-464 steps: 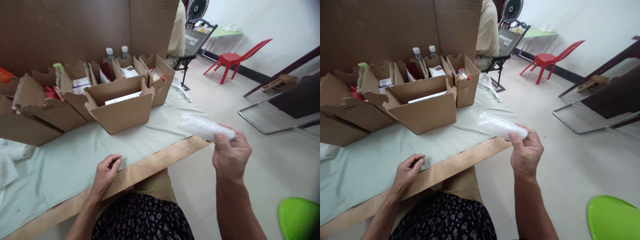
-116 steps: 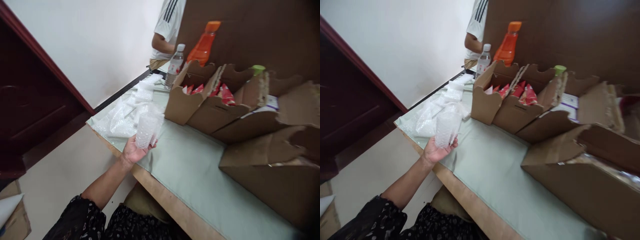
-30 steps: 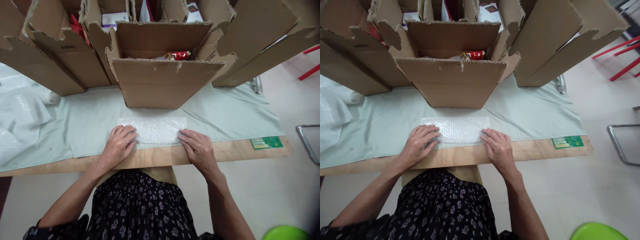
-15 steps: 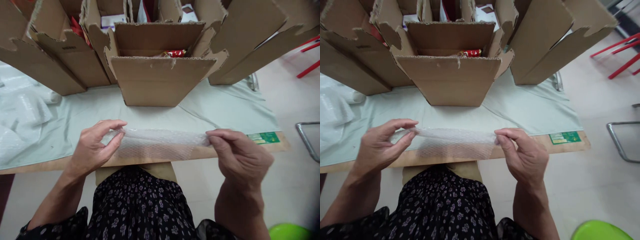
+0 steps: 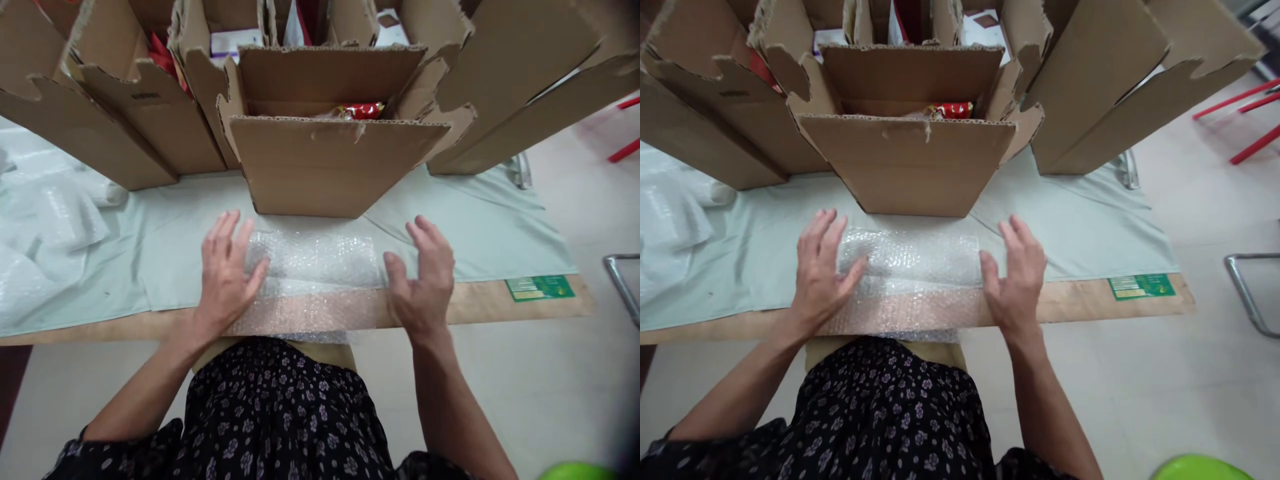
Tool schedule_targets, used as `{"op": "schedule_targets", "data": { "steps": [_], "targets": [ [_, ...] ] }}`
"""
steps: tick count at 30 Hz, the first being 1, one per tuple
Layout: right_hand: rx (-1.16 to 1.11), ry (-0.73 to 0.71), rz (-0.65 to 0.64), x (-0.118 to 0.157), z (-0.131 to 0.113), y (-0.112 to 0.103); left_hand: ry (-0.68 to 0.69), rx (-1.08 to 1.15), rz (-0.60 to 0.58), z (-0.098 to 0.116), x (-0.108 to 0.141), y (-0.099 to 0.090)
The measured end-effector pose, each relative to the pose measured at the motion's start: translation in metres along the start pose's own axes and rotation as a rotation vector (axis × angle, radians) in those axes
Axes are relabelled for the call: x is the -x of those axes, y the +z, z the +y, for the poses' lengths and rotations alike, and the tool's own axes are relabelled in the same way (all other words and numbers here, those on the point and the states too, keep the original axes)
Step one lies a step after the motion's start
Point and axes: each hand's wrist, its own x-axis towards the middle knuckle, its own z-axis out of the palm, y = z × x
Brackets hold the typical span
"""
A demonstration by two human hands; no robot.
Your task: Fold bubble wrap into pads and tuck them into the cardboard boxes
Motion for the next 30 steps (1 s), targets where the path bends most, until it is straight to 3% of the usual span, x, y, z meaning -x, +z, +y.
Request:
{"op": "schedule_targets", "data": {
  "steps": [4,7,11,17,20,23,26,30],
  "targets": [
    [0.047,-0.206,-0.376,0.02,-0.042,0.01,0.231,0.031,-0.306,0.025,0.015,0.017],
    [0.123,-0.226,-0.574,0.028,-0.044,0.023,0.229,0.009,-0.436,0.018,0.02,0.031],
    [0.224,-0.17,-0.536,0.034,-0.015,0.017,0.102,-0.039,-0.414,-0.007,0.025,0.029],
    [0.295,-0.098,-0.421,0.052,0.012,-0.017,-0.002,-0.102,-0.393,-0.023,0.035,0.011],
    [0.189,-0.158,-0.388,0.069,0.009,-0.038,0.062,-0.084,-0.411,-0.023,0.045,0.0],
    [0.094,-0.235,-0.471,0.085,0.002,-0.052,0.183,-0.042,-0.492,-0.022,0.056,-0.013],
    [0.113,-0.265,-0.482,0.091,-0.004,-0.052,0.241,0.016,-0.552,-0.023,0.062,-0.023],
    [-0.025,-0.241,-0.356,0.078,-0.008,-0.043,0.307,0.055,-0.584,-0.028,0.06,-0.033]
  ]
}}
